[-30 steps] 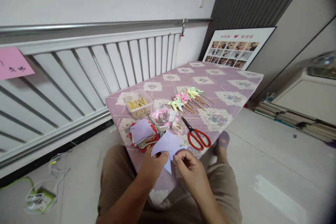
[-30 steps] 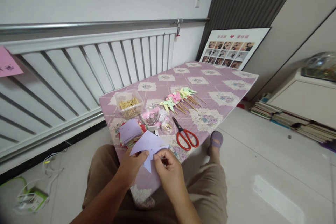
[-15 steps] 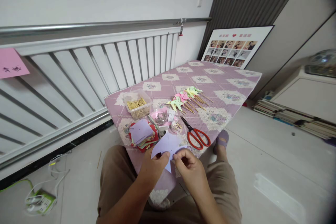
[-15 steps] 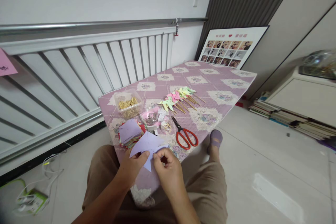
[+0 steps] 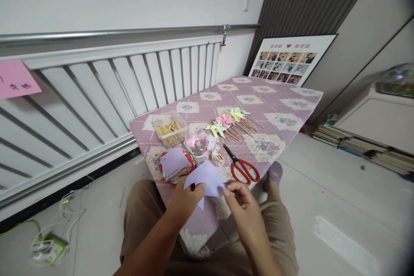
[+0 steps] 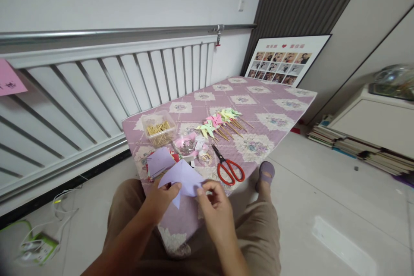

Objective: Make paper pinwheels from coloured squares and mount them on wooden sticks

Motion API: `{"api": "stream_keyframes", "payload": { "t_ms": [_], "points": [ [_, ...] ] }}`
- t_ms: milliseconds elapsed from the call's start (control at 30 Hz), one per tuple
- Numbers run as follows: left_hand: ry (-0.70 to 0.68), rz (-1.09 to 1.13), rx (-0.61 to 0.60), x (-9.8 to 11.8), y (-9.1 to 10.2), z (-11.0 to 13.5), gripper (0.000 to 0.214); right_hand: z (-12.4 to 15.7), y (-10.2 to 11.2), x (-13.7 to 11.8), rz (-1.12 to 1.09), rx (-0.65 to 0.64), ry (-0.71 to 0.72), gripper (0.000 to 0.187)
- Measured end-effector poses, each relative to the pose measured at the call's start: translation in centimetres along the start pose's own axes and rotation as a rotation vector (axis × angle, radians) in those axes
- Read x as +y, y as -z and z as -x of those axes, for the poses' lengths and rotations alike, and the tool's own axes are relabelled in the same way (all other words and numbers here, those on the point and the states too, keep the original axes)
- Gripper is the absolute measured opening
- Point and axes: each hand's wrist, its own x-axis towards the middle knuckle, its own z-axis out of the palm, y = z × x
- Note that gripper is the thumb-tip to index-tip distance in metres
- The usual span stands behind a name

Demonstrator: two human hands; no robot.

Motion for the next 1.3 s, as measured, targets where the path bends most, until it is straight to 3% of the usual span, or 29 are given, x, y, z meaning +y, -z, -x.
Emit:
{"api": "stream_keyframes", "payload": {
  "t_ms": [100, 267, 367, 467, 667, 833, 933, 1000, 1033, 1100, 1200, 1300],
  "points": [
    [-0.066, -0.133, -0.187, 1.1, 1.2, -0.8, 0.011, -0.8, 1.0, -0.6, -0.117, 0.094, -0.060, 0.036],
    [-0.129, -0.312, -0.486, 2.8, 2.0, -1.7, 0.008, -0.6, 0.2, -2.5, -0.191, -0.232, -0.274, 0.047],
    [-0.242, -0.468, -0.624, 3.5, 2.2, -2.1, 0.006, 0.0, -1.0, -2.9, -0.202, -0.258, -0.284, 0.044],
    [-0.337, -0.607, -0.656, 3.8, 2.3, -2.5, 0.006, 0.3, -1.7, -2.6, -0.169, -0.201, -0.252, 0.040],
    [-0.387, -0.720, -0.699, 4.5, 2.3, -3.0, 0.005, 0.0, -2.3, -1.8, -0.130, -0.095, -0.174, 0.039],
    [-0.335, -0.721, -0.741, 4.9, 1.7, -3.6, 0.004, -0.3, -2.4, -1.3, -0.098, -0.033, -0.166, 0.045],
    [-0.262, -0.585, -0.780, 4.7, 1.6, -4.3, 0.007, -0.4, -2.4, -0.5, -0.115, 0.013, -0.174, 0.048],
    [-0.196, -0.369, -0.715, 4.3, 1.7, -4.6, 0.007, -0.5, -2.5, 0.1, -0.148, 0.064, -0.186, 0.050],
    [-0.154, -0.231, -0.624, 4.0, 1.7, -4.6, 0.015, -0.5, -2.5, 0.3, -0.169, 0.084, -0.200, 0.051],
    [-0.056, 0.041, -0.356, 2.9, 1.9, -4.1, 0.032, -0.6, -2.7, 0.7, -0.216, 0.134, -0.228, 0.052],
    [0.035, 0.328, 0.005, 0.3, 1.5, -2.3, 0.031, -0.8, -3.0, 1.1, -0.275, 0.207, -0.263, 0.050],
    [0.070, 0.405, 0.058, -2.4, 0.3, 0.3, 0.030, -0.8, -3.2, 1.5, -0.315, 0.233, -0.256, 0.050]
  ]
}}
